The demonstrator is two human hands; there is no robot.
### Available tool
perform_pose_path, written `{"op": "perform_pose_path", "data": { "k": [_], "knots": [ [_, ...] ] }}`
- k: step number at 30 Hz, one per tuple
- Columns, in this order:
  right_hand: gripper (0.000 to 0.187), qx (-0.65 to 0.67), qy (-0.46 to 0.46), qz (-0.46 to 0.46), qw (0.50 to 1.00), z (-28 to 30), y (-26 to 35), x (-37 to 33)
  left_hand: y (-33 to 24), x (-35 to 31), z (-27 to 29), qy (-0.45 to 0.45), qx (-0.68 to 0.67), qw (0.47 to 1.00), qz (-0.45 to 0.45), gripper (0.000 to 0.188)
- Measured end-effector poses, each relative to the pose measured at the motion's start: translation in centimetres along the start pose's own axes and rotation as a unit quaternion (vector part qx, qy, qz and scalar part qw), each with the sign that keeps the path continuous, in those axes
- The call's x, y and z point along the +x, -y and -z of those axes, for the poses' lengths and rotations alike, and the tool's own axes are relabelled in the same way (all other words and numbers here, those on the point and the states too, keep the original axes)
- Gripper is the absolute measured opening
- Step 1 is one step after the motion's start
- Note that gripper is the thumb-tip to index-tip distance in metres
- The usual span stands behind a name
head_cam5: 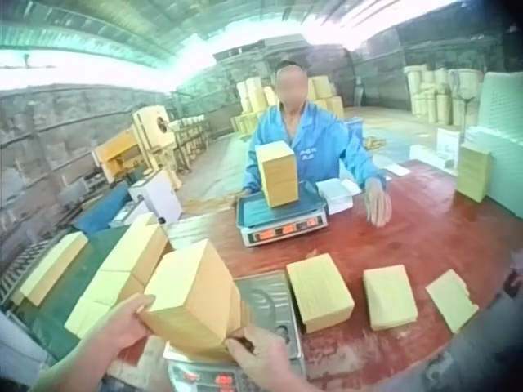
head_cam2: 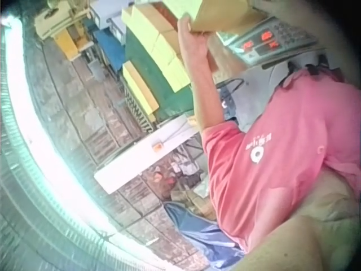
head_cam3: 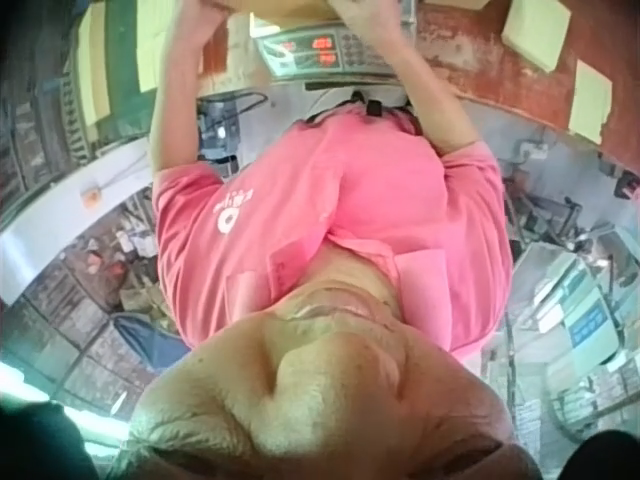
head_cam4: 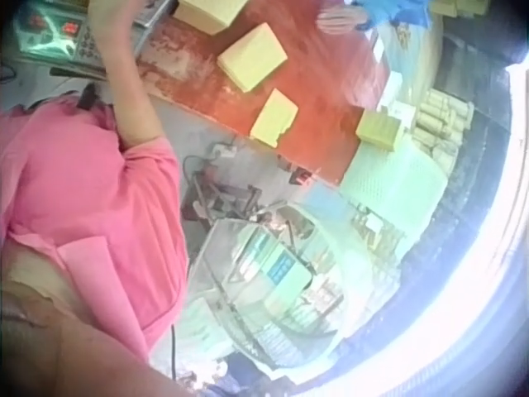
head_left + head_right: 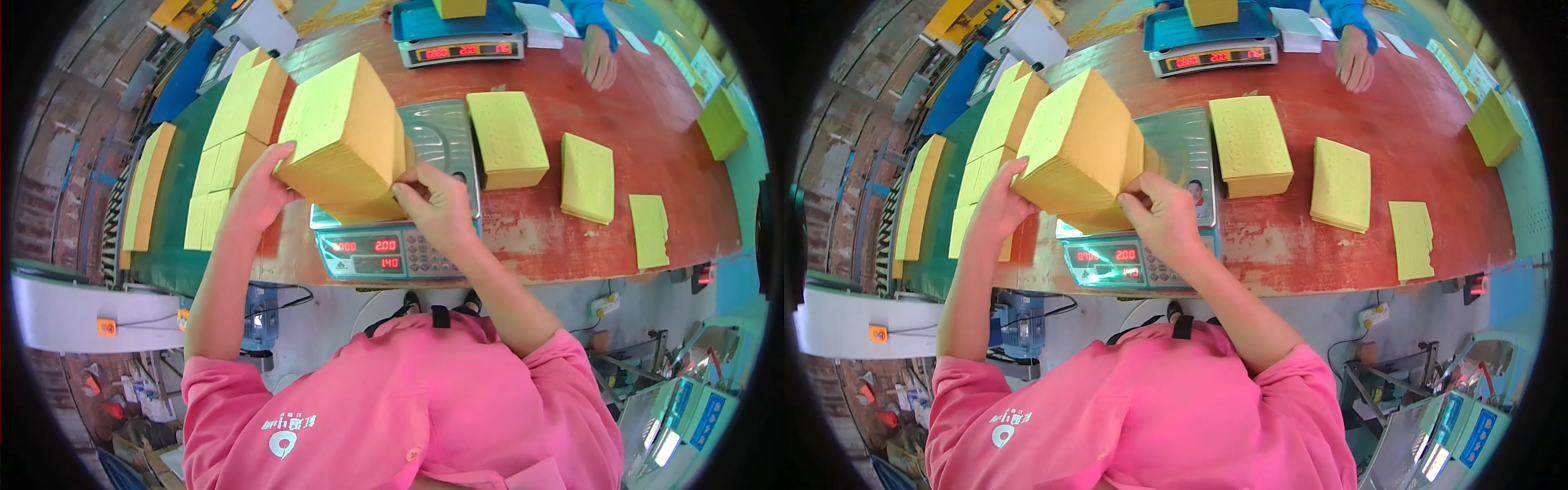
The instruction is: Counting and weighing stacks of yellow textured paper sheets using a digital scale.
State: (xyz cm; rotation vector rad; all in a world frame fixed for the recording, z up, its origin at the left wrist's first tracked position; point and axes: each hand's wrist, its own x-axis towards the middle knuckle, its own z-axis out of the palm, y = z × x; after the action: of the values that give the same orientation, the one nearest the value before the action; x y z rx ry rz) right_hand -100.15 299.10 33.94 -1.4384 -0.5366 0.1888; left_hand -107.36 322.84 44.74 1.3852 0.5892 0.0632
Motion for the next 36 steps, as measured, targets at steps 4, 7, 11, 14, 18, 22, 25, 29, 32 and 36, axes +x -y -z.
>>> {"op": "perform_pose_path", "data": {
  "k": [4,7,11,14,18,22,25,29,32,36],
  "knots": [
    [0.011,0.003,-0.006,-0.023,1.0,-0.4,-0.6,-0.5,0.6,0.2,0.9,0.018,-0.002,1.0,-0.012,0.048],
    [0.012,0.037,-0.018,-0.033,0.999,-0.8,-0.7,-0.7,1.3,0.5,1.6,0.044,-0.008,0.999,-0.026,0.046],
    [0.012,-0.004,-0.015,-0.038,0.999,-1.4,-0.3,-1.1,2.0,0.5,2.0,0.04,-0.019,0.998,-0.038,0.046],
    [0.01,0.001,-0.019,-0.036,0.999,-2.1,-0.1,-1.4,2.4,0.3,2.4,0.086,0.019,0.993,-0.072,0.052],
    [0.008,0.013,-0.03,-0.04,0.999,-2.6,0.2,-1.5,3.8,1.4,3.5,0.09,-0.062,0.991,-0.071,0.075],
    [0.02,-0.044,-0.066,-0.027,0.996,-1.9,0.4,-0.6,6.0,4.1,4.7,0.071,-0.089,0.993,-0.044,0.077],
    [0.037,-0.032,-0.131,-0.012,0.991,-2.1,0.1,1.5,7.8,5.3,3.2,0.103,-0.205,0.97,-0.078,0.079],
    [0.043,0.038,-0.198,0.013,0.979,-4.7,-1.4,2.8,9.7,4.6,-0.2,0.051,-0.276,0.956,-0.09,0.062],
    [0.048,0.068,-0.156,0.012,0.985,-6.8,-2.5,2.8,9.6,4.3,-0.4,0.032,-0.3,0.951,-0.063,0.051],
    [0.052,0.094,-0.142,-0.019,0.985,-5.9,-2.9,3.0,9.0,4.5,0.1,0.052,-0.306,0.95,-0.033,0.051]
  ]
}}
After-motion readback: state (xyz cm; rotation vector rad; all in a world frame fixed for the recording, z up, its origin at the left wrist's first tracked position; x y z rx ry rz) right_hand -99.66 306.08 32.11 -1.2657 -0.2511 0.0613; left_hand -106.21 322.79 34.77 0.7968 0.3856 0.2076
